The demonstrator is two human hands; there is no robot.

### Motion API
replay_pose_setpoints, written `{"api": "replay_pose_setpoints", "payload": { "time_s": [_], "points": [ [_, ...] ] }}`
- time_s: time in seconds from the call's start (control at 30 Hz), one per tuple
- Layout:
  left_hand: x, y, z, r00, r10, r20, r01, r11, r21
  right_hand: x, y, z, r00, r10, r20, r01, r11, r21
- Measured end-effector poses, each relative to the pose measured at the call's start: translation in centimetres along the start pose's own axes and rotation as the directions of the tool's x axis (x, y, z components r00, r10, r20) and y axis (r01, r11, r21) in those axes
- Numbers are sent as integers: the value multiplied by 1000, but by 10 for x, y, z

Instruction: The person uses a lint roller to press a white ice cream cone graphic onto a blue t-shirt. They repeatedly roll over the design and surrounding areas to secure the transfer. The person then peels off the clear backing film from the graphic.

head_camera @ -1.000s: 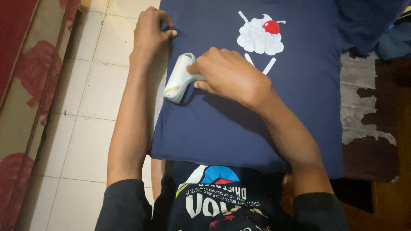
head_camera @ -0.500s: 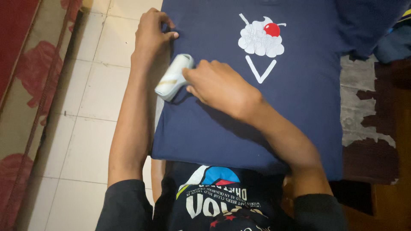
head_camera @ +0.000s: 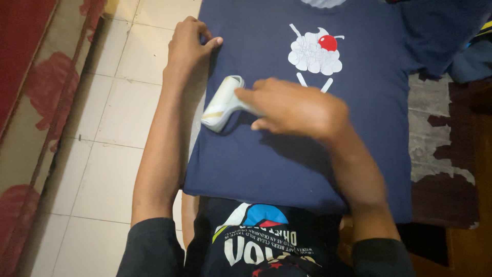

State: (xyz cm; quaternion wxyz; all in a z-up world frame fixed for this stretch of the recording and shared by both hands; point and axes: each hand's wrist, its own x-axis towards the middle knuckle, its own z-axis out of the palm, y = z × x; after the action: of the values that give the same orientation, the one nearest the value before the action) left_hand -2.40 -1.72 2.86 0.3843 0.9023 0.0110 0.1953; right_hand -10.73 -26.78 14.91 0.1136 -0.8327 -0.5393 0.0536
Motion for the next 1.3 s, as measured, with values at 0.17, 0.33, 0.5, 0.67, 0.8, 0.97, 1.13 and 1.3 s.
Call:
{"api": "replay_pose_setpoints", "payload": {
  "time_s": [0.17, 0.33, 0.5, 0.67, 0.8, 0.97, 1.13, 1.3],
  "points": [
    [10, -7, 9, 994, 99, -37, -91, 982, 166, -19, 44, -35, 985, 166, 38, -168, 984, 65],
    [16, -11, 37, 969, 190, -156, -144, 953, 265, -12, 87, -19, 892, 326, -314, -379, 917, -122],
    [19, -19, 57, 936, 338, -96, -303, 914, 270, 21, 106, 16, 742, 388, -547, -447, 894, 27],
    [17, -19, 70, 959, 276, 56, -280, 912, 299, 36, 106, 24, 770, 418, -481, -391, 906, 161],
    [18, -21, 80, 966, 244, 89, -259, 898, 355, 47, 132, 42, 793, 256, -552, -289, 957, 30],
    [18, -25, 83, 965, 243, 103, -264, 883, 388, 94, 204, 87, 697, 116, -708, -234, 970, -71],
    [15, -21, 81, 966, 242, 91, -258, 884, 390, 153, 234, 99, 632, 170, -756, -276, 961, -14],
    [21, -24, 81, 968, 232, 97, -251, 893, 373, 139, 220, 81, 729, 344, -591, -478, 875, -80]
  ]
}}
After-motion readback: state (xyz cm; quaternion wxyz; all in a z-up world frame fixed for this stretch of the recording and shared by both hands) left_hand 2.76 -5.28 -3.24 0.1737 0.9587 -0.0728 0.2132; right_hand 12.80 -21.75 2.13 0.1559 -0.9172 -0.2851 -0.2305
